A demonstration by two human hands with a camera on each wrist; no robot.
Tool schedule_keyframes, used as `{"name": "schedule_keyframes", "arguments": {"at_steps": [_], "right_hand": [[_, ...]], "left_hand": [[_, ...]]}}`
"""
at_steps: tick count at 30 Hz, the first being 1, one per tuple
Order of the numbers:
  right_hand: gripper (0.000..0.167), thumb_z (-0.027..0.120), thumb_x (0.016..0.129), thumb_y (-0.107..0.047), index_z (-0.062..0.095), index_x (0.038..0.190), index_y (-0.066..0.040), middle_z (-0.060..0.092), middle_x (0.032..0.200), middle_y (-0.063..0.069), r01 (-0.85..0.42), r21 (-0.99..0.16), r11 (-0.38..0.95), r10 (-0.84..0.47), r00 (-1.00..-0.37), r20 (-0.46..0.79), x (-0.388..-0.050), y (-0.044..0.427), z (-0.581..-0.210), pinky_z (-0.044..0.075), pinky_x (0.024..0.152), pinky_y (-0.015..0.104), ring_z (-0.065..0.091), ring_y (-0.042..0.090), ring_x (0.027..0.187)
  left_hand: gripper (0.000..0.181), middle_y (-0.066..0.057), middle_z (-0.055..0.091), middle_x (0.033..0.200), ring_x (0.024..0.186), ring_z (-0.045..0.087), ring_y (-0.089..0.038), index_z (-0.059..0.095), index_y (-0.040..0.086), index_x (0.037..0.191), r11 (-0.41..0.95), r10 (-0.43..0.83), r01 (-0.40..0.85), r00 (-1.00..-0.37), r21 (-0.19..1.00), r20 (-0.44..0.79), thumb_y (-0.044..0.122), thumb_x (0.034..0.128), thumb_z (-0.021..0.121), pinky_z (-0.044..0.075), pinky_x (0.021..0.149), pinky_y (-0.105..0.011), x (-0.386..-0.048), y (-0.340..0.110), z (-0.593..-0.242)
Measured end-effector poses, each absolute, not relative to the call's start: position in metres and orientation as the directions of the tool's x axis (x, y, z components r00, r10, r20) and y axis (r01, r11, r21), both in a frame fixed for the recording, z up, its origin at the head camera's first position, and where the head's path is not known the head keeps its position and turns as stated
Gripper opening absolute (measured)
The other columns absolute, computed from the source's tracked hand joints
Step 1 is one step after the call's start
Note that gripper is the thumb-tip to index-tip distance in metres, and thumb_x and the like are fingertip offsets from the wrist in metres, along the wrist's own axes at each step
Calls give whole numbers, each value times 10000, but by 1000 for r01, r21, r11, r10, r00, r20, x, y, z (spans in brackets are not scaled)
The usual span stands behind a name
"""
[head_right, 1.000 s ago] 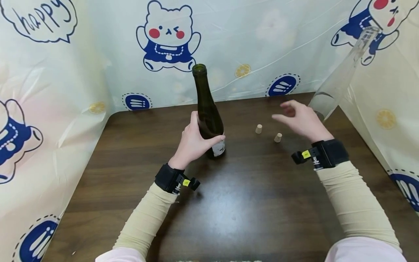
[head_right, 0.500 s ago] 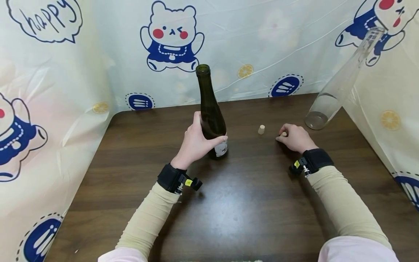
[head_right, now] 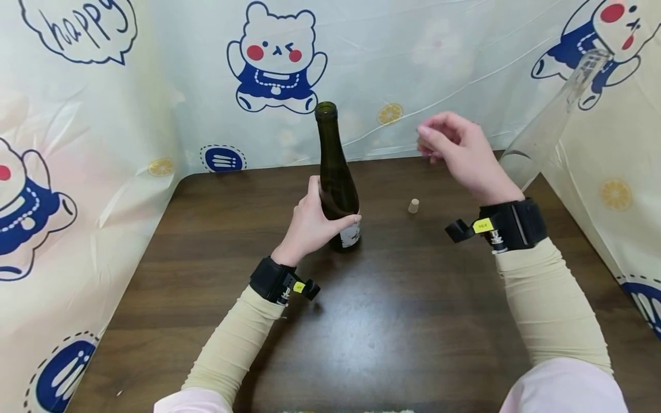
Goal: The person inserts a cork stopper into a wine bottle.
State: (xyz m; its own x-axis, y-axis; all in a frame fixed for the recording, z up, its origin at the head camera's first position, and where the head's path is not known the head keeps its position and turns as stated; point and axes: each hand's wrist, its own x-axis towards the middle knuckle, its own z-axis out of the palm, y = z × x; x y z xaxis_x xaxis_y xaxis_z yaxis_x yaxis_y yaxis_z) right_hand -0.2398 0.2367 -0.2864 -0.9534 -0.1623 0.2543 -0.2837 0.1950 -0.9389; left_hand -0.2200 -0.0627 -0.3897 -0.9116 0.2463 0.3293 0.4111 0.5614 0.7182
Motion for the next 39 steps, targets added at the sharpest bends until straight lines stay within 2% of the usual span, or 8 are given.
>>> {"name": "schedule_keyframes", "arguments": {"at_steps": [3, 6, 9, 12, 18, 29, 36, 39], "right_hand": [[237, 677, 998, -122, 594, 1159, 31, 633, 958, 156, -318, -946, -62, -169, -931, 324, -236, 219, -266, 504, 798, 251, 569, 276, 885], [272, 691, 982, -83, 621, 1224, 19, 667, 983, 159, -351, -927, -133, -172, -913, 371, -234, 203, -248, 499, 864, 256, 588, 285, 932], [301, 710, 968, -83, 675, 1256, -1, 701, 1058, 164, -398, -910, -118, -159, -897, 413, -232, 184, -231, 493, 915, 265, 625, 281, 1012], [263, 731, 954, -89, 722, 1201, 2, 713, 1065, 175, -452, -884, -117, -154, -871, 466, -233, 165, -216, 487, 938, 297, 640, 285, 1051], [206, 738, 944, -72, 750, 1142, -19, 717, 1036, 182, -534, -840, -99, -206, -814, 542, -237, 135, -199, 469, 974, 349, 636, 311, 950], [192, 744, 952, -152, 772, 1137, -106, 723, 1031, 103, -526, -839, 140, -279, -834, 476, -245, 121, -212, 445, 915, 345, 633, 275, 959], [187, 739, 947, -108, 768, 1127, -64, 729, 1047, 96, -547, -832, 92, -290, -814, 503, -246, 118, -221, 469, 891, 340, 628, 283, 960], [218, 719, 960, -110, 749, 1171, -62, 720, 1115, 115, -547, -836, 48, -286, -809, 513, -248, 115, -225, 463, 931, 341, 631, 271, 1031]], "left_hand": [[851, -21, 620, 1149, 1002, 633, -168, 359, 134, 1410, 562, 251, 412, -911, 717, 327, 459, 799, 855, 523, 814, -393, -220, -62, -390], [853, -22, 619, 1134, 998, 631, -168, 355, 127, 1412, 565, 257, 417, -909, 712, 328, 456, 802, 854, 523, 814, -394, -220, -62, -390], [850, -25, 619, 1120, 990, 632, -173, 355, 120, 1409, 567, 262, 421, -907, 708, 329, 452, 805, 854, 525, 809, -399, -220, -62, -390], [847, -27, 618, 1112, 987, 632, -176, 357, 119, 1407, 567, 262, 420, -907, 709, 328, 448, 806, 855, 525, 808, -402, -219, -61, -389], [843, -31, 621, 1115, 1001, 632, -178, 356, 119, 1405, 557, 266, 417, -909, 719, 321, 429, 806, 861, 520, 822, -404, -218, -60, -389], [837, -24, 614, 1120, 1011, 624, -163, 354, 125, 1401, 538, 272, 422, -906, 730, 323, 424, 807, 862, 515, 838, -407, -218, -60, -391], [840, -12, 606, 1110, 1000, 621, -148, 348, 125, 1401, 523, 275, 434, -901, 734, 337, 414, 806, 865, 515, 833, -394, -219, -63, -391], [844, -17, 605, 1112, 998, 622, -155, 344, 127, 1406, 525, 273, 433, -901, 732, 337, 424, 809, 862, 518, 832, -399, -219, -64, -390]]}}
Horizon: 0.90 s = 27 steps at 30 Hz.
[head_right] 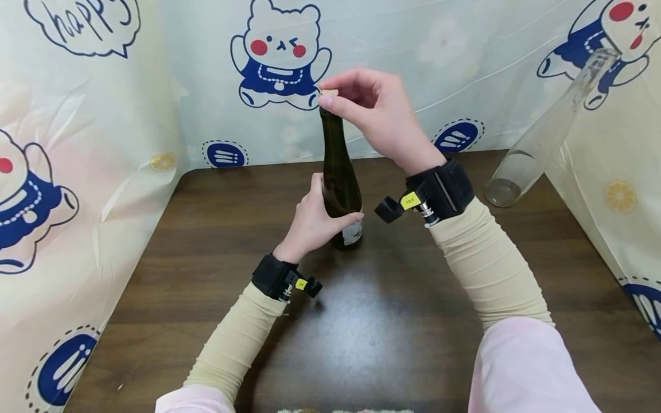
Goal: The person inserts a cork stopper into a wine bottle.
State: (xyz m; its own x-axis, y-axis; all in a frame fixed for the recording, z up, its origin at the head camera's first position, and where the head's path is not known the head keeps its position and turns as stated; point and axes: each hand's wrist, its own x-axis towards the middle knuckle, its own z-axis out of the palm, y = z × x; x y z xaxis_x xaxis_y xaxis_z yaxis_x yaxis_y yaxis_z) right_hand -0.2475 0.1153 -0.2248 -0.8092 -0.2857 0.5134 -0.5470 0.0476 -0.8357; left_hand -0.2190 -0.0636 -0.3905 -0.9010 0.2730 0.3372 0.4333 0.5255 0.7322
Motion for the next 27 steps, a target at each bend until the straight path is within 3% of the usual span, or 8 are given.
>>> {"name": "schedule_keyframes", "arguments": {"at_steps": [4, 6, 8, 12, 16, 19, 22, 27], "right_hand": [[399, 543, 1060, -311, 612, 1377, -79, 650, 1295, 149, -391, -918, -67, -384, -839, 385, -251, 111, -230, 392, 1063, 401, 592, 288, 1209], [516, 449, 1068, -447, 564, 1413, -81, 644, 1307, 168, -271, -958, -91, -451, -847, 282, -254, 108, -231, 343, 1099, 447, 570, 323, 1245], [596, 393, 1054, -530, 593, 1354, -55, 672, 1247, 183, -179, -980, -81, -506, -840, 195, -256, 103, -232, 332, 1085, 489, 581, 359, 1217], [603, 387, 1053, -496, 694, 1033, 22, 712, 997, 189, -98, -989, -107, -527, -838, 140, -257, 94, -238, 403, 995, 499, 647, 383, 1017], [579, 364, 1061, -446, 588, 751, -12, 564, 738, 131, -82, -975, -206, -516, -838, 179, -254, 85, -242, 452, 819, 439, 552, 312, 743], [542, 365, 1068, -408, 493, 699, -33, 444, 668, 96, -96, -962, -255, -496, -841, 216, -253, 80, -241, 419, 721, 399, 431, 260, 666], [530, 362, 1075, -376, 475, 693, -26, 417, 656, 99, -103, -958, -268, -475, -851, 224, -252, 80, -239, 396, 695, 392, 401, 258, 650], [529, 369, 1081, -412, 543, 784, -12, 510, 748, 129, -112, -960, -255, -458, -861, 222, -253, 84, -243, 423, 815, 422, 508, 295, 755]], "left_hand": [[854, -22, 609, 1128, 1006, 627, -168, 345, 131, 1413, 540, 265, 418, -908, 731, 324, 446, 806, 858, 521, 833, -414, -218, -64, -392], [858, -25, 609, 1134, 1007, 627, -173, 348, 132, 1415, 540, 260, 412, -911, 734, 320, 449, 804, 859, 520, 835, -424, -218, -64, -393], [865, -24, 606, 1141, 1008, 625, -173, 347, 133, 1420, 540, 255, 407, -913, 737, 318, 457, 802, 859, 518, 840, -428, -217, -64, -395], [867, -20, 591, 1145, 997, 615, -168, 343, 140, 1419, 538, 258, 404, -914, 740, 312, 479, 802, 849, 513, 838, -421, -216, -64, -396], [855, -24, 588, 1129, 976, 609, -167, 349, 134, 1405, 537, 256, 413, -911, 735, 324, 469, 800, 853, 514, 817, -409, -217, -64, -394], [855, -23, 588, 1123, 971, 606, -162, 351, 126, 1404, 537, 259, 422, -907, 731, 333, 454, 800, 859, 517, 808, -402, -218, -64, -392], [855, -22, 588, 1115, 966, 604, -159, 348, 122, 1405, 531, 268, 427, -904, 732, 333, 435, 799, 864, 517, 800, -401, -220, -64, -390], [856, -20, 589, 1126, 980, 605, -161, 344, 128, 1411, 517, 273, 423, -906, 744, 325, 418, 800, 869, 512, 820, -412, -221, -64, -390]]}}
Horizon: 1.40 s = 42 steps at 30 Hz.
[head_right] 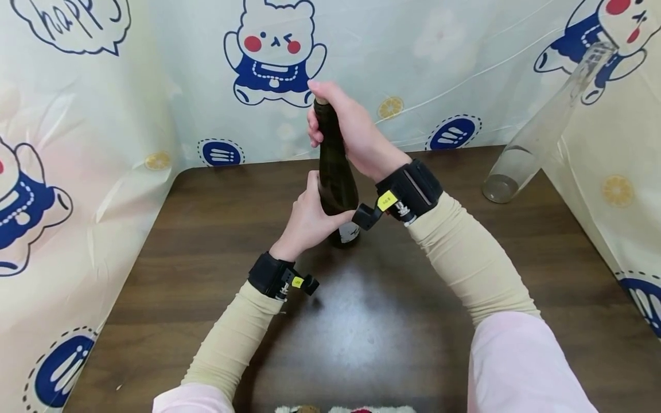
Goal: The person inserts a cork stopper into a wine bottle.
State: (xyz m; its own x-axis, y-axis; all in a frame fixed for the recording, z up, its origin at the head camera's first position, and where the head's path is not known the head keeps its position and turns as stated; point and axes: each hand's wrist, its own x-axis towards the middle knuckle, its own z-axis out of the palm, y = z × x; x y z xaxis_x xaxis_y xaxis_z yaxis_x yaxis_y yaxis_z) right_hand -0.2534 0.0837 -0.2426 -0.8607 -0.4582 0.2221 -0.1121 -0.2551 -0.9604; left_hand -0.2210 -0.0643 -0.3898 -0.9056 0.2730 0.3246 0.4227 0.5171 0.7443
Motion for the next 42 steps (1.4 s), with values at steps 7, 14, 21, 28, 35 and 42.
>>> {"name": "schedule_keyframes", "arguments": {"at_steps": [7, 14, 21, 28, 35, 42], "right_hand": [[541, 439, 1045, -475, 554, 1357, -49, 605, 1314, 176, -216, -976, -18, -458, -866, 199, -247, 104, -281, 320, 1087, 499, 532, 305, 1258], [679, 707, 977, -238, 341, 1546, -183, 465, 1463, 86, -243, -956, 168, -423, -893, 153, -230, 125, -358, 371, 1085, 487, 483, 254, 1330], [637, 683, 1002, -215, 333, 1534, -227, 561, 1340, 82, -347, -923, 167, -335, -900, 278, -218, 119, -416, 476, 948, 458, 563, 213, 1195], [685, 724, 977, -253, 355, 1553, -205, 538, 1409, 73, -423, -862, 280, -297, -892, 341, -220, 128, -422, 432, 1029, 488, 517, 236, 1291], [809, 822, 880, -357, 377, 1530, -172, 419, 1516, 0, -275, -834, 477, 206, -888, 411, -238, 224, -391, 281, 1130, 350, 359, 124, 1385], [962, 828, 826, -482, 227, 1546, -269, 182, 1550, -103, -13, -896, 443, 651, -683, 332, -241, 320, -339, 47, 1113, 195, 125, -11, 1383]], "left_hand": [[854, -19, 602, 1170, 1036, 618, -168, 346, 127, 1412, 520, 288, 440, -897, 732, 335, 436, 805, 861, 502, 864, -437, -222, -65, -393], [803, -27, 619, 1166, 1027, 634, -173, 363, 116, 1396, 497, 301, 476, -879, 725, 371, 390, 822, 852, 516, 840, -424, -225, -66, -392], [869, -42, 607, 1223, 982, 638, -210, 341, 151, 1486, 520, 209, 449, -892, 726, 402, 379, 817, 847, 516, 780, -415, -221, -60, -410], [894, -25, 649, 1207, 1021, 651, -219, 403, 195, 1459, 549, 64, 391, -901, 739, 429, 449, 748, 882, 504, 838, -445, -221, -67, -423], [985, -71, 693, 1122, 1016, 653, -228, 395, 212, 1409, 573, -211, 272, -863, 773, 460, 529, 650, 938, 495, 860, -424, -249, -154, -404], [1019, -62, 618, 1288, 1158, 583, -181, 306, 217, 1385, 514, -439, 105, -820, 851, 366, 501, 648, 950, 421, 984, -388, -262, -251, -399]]}}
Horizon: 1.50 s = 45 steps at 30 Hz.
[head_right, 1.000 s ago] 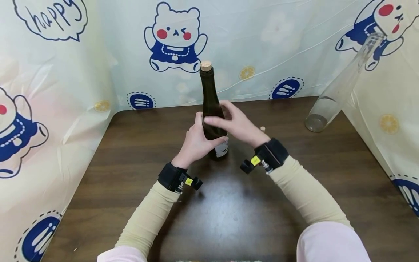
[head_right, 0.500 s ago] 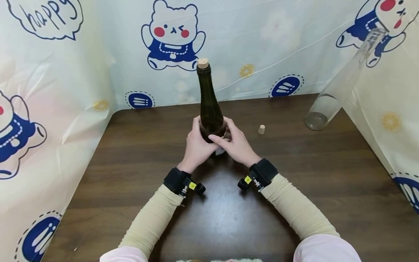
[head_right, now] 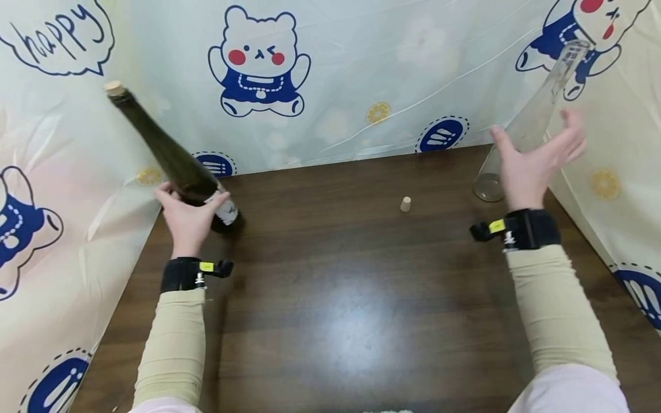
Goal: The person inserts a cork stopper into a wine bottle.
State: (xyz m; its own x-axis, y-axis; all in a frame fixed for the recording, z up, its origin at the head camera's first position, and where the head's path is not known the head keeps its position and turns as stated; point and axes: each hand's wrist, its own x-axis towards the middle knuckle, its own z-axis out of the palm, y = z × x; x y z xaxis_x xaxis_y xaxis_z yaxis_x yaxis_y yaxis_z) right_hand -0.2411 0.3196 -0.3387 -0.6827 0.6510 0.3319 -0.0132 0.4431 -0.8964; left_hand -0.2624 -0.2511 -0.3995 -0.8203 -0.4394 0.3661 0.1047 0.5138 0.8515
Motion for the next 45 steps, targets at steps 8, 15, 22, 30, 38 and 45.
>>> {"name": "schedule_keyframes", "arguments": {"at_steps": [8, 15, 22, 30, 38, 45], "right_hand": [[1199, 836, 819, -466, -57, 1608, -334, -64, 1683, -76, 142, -914, 380, 507, -858, 77, -258, 367, -341, -29, 1185, 400, -30, 86, 1517], [980, 764, 903, -413, 62, 1584, -357, 265, 1589, 50, 152, -882, 446, 479, -873, 92, -262, 382, -358, 369, 1043, 370, 353, 261, 1379], [909, 784, 900, -384, 149, 1548, -340, 391, 1470, 3, 90, -873, 480, 411, -902, 133, -259, 361, -332, 442, 967, 355, 479, 277, 1251], [833, 800, 902, -318, 253, 1529, -290, 514, 1432, 107, -158, -870, 468, 178, -947, 268, -250, 280, -278, 501, 957, 363, 590, 281, 1230], [785, 804, 900, -330, 305, 1502, -259, 551, 1385, 107, -312, -844, 436, -67, -947, 315, -232, 207, -268, 515, 912, 430, 618, 288, 1154], [776, 847, 860, -275, 394, 1483, -184, 556, 1263, 82, -495, -755, 431, -265, -869, 418, -219, 161, -288, 535, 869, 489, 610, 255, 1125]], "left_hand": [[1024, -44, 516, 1391, 1262, 502, -140, 270, 214, 1431, 439, -507, 78, -801, 895, 319, 382, 690, 956, 352, 1077, -327, -262, -292, -407], [1083, -37, 391, 1484, 1347, 406, -121, 190, 238, 1495, 481, -475, 58, -821, 875, 316, 443, 723, 922, 278, 1128, -296, -269, -291, -412], [1200, -51, 99, 1630, 1494, 99, -123, 213, 159, 1510, 734, -425, 308, -486, 605, 764, 597, 640, 914, 127, 1188, -340, -253, -236, -397], [1187, -105, 140, 1623, 1503, 141, -220, 238, 67, 1509, 635, -5, 630, -575, 446, 818, 499, 661, 946, 156, 1193, -436, -249, -129, -382], [1083, -30, 316, 1594, 1437, 323, -147, 280, 99, 1540, 416, 282, 682, -726, 602, 627, 466, 741, 912, 287, 1144, -360, -228, -49, -361], [1057, -2, 451, 1541, 1275, 521, -104, 207, 207, 1584, 392, 340, 644, -765, 657, 546, 475, 799, 862, 489, 928, -376, -218, -26, -358]]}}
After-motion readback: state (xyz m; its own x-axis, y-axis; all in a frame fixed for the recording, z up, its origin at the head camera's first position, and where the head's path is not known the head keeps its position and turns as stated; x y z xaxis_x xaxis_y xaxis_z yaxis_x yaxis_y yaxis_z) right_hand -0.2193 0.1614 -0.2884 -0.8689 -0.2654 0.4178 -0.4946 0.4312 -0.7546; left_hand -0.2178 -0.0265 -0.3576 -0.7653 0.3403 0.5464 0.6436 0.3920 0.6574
